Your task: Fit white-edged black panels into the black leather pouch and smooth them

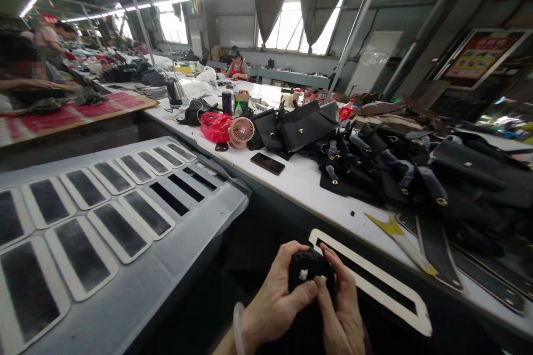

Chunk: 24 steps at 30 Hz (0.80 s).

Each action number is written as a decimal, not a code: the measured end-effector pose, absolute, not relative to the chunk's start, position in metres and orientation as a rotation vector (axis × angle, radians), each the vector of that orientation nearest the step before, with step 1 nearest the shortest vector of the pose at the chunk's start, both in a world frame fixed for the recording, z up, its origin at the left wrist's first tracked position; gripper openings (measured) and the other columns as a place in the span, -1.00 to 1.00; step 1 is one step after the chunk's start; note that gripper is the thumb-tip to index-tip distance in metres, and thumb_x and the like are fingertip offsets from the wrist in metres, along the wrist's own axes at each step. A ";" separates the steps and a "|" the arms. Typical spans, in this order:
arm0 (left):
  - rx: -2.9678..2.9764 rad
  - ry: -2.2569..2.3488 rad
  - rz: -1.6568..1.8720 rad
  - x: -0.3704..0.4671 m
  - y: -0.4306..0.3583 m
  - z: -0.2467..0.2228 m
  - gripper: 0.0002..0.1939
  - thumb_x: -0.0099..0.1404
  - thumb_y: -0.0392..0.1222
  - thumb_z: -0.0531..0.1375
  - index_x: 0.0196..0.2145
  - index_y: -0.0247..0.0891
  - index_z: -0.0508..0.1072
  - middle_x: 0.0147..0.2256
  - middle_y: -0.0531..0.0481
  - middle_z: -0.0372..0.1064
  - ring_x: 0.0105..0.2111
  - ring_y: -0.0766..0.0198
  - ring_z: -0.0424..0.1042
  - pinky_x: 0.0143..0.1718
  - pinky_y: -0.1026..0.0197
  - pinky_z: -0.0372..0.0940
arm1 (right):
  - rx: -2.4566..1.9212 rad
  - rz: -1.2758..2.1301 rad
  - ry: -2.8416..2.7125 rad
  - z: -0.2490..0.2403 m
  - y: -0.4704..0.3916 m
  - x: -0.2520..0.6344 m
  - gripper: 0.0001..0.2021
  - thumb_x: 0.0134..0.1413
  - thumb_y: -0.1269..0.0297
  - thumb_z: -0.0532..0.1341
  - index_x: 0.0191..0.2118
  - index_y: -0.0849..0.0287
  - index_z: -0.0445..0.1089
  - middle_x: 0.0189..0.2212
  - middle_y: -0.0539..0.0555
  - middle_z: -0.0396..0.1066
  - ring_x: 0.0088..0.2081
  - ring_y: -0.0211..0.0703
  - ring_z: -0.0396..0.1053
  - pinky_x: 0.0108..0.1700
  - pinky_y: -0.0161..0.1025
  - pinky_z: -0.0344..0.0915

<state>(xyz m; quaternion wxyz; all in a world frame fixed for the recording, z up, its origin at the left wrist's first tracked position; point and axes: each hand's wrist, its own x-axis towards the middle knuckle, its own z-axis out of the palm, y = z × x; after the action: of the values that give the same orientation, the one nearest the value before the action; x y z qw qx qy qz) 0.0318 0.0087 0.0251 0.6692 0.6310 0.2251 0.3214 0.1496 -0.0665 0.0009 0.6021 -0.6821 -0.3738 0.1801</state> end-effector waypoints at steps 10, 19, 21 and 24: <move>1.298 0.645 0.652 0.025 0.010 0.017 -0.61 0.39 0.05 0.06 0.11 -0.07 0.19 0.03 -0.03 0.32 0.04 0.12 0.31 0.12 0.08 0.13 | -1.575 0.531 -0.679 -0.013 -0.072 0.147 -0.55 0.13 -0.02 0.21 0.07 0.08 0.28 0.00 0.13 0.40 -0.08 0.03 0.41 -0.05 -0.09 0.37; 1.142 0.790 0.764 0.024 0.013 -0.004 -0.48 0.28 0.19 0.14 0.08 -0.13 0.27 0.07 -0.10 0.35 0.11 0.00 0.29 0.11 0.06 0.19 | -1.496 0.366 -0.856 -0.003 -0.063 0.130 -0.85 0.16 0.18 0.21 -0.21 0.11 0.37 -0.35 0.02 0.42 -0.34 -0.15 0.42 -0.31 -0.31 0.39; 1.166 0.868 0.819 0.027 0.011 0.000 -0.50 0.26 0.19 0.15 0.04 -0.14 0.32 0.06 -0.08 0.35 0.13 0.00 0.27 0.09 0.09 0.21 | -1.486 0.298 -0.914 0.002 -0.063 0.129 -0.89 0.18 0.22 0.19 -0.21 0.10 0.36 -0.33 0.02 0.41 -0.32 -0.15 0.41 -0.28 -0.31 0.39; 1.202 0.931 0.841 0.030 0.008 0.005 -0.49 0.25 0.21 0.15 0.02 -0.14 0.32 0.05 -0.07 0.36 0.11 0.00 0.27 0.08 0.09 0.21 | -1.474 0.237 -1.002 0.003 -0.063 0.129 -0.90 0.21 0.27 0.15 -0.17 0.09 0.34 -0.29 0.05 0.39 -0.26 -0.14 0.41 -0.23 -0.31 0.39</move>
<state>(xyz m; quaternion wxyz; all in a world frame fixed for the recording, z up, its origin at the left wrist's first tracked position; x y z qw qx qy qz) 0.0301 0.0079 0.0052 0.6456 0.5283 0.4092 0.3697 0.1294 -0.0634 0.0033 0.6224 -0.6416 -0.4362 0.1033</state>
